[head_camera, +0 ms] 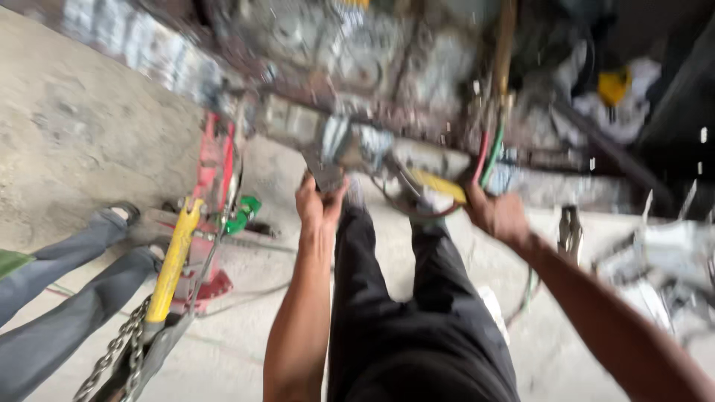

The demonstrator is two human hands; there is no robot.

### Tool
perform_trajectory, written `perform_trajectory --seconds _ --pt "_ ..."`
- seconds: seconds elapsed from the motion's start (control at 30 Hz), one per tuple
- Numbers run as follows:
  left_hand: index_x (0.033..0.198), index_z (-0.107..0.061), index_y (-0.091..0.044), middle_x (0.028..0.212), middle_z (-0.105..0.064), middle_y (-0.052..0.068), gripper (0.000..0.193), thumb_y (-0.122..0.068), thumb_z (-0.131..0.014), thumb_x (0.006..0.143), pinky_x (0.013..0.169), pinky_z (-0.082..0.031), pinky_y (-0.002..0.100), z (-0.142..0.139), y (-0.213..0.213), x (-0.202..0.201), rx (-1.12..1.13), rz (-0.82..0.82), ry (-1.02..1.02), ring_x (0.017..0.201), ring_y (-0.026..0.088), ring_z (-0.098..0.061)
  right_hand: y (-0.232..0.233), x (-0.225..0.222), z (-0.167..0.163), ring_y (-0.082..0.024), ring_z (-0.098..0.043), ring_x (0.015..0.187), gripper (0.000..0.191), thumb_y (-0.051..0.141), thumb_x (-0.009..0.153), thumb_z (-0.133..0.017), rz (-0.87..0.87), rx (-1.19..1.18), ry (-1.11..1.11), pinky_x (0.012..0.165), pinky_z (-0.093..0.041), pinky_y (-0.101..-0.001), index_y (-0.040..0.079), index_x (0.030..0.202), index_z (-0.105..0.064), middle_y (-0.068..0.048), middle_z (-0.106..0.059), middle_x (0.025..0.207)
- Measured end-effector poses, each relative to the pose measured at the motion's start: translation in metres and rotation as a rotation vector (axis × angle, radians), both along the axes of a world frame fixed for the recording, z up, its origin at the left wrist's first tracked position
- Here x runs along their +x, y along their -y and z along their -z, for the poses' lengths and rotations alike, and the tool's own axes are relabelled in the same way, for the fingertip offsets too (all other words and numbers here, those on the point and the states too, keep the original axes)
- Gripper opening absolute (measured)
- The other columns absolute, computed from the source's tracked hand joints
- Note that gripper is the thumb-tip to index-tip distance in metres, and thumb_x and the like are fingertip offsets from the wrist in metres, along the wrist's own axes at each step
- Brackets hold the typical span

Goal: The person uses a welding torch to heat a section of the car's undercarriage, then uses a hammer and a metal block to shape and flatten the heated area. The person also uses pliers and a wire brush to clean and adjust the metal.

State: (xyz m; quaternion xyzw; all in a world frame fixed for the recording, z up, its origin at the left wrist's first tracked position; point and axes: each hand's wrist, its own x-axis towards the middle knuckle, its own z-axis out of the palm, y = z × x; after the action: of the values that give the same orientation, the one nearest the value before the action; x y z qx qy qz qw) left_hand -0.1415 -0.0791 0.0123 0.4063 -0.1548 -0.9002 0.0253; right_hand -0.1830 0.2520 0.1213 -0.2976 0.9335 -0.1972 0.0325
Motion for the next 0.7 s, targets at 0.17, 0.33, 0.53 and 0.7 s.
perform_trajectory --seconds 0.17,0.33,0.53,0.7 --pt "0.117 -0.062 -0.009 0.112 -0.068 0.012 0.021 -0.026 -0.054 0.108 0.095 -0.051 0.056 0.010 0.005 0.005 0.042 0.054 0.063 0.102 0.032 -0.064 0.007 0.016 -0.023 -0.037 -0.066 0.063 0.028 0.026 0.105 -0.069 0.273 0.098 0.320 0.052 -0.049 -0.0463 0.003 0.118 -0.060 -0.017 -0.068 0.077" --pt "0.124 -0.063 -0.009 0.114 -0.069 0.011 0.029 -0.028 -0.052 0.104 0.094 -0.051 0.058 0.006 0.014 0.007 -0.038 0.203 0.201 0.107 0.032 -0.066 0.017 0.029 -0.011 -0.041 -0.065 0.065 0.025 0.023 0.102 -0.064 0.165 0.007 0.191 0.052 -0.051 -0.0476 0.003 0.113 -0.055 -0.023 -0.067 0.087" --pt "0.123 -0.062 -0.005 0.117 -0.067 0.016 0.031 -0.029 -0.050 0.107 0.090 -0.054 0.058 0.006 0.021 0.000 -0.014 0.230 0.182 0.105 0.035 -0.065 0.011 0.036 0.015 -0.037 -0.063 0.057 0.035 0.027 0.102 -0.063 0.216 -0.070 0.301 0.047 -0.048 -0.0462 0.001 0.125 -0.056 -0.017 -0.064 0.076" --pt "0.117 -0.062 -0.005 0.111 -0.069 0.018 0.028 -0.028 -0.050 0.106 0.082 -0.055 0.056 0.010 0.025 0.001 0.038 0.189 0.241 0.103 0.037 -0.066 -0.006 0.036 0.021 -0.032 -0.059 0.043 0.034 0.028 0.100 -0.063 0.182 0.174 0.346 0.038 -0.044 -0.0474 0.005 0.125 -0.057 -0.015 -0.062 0.066"
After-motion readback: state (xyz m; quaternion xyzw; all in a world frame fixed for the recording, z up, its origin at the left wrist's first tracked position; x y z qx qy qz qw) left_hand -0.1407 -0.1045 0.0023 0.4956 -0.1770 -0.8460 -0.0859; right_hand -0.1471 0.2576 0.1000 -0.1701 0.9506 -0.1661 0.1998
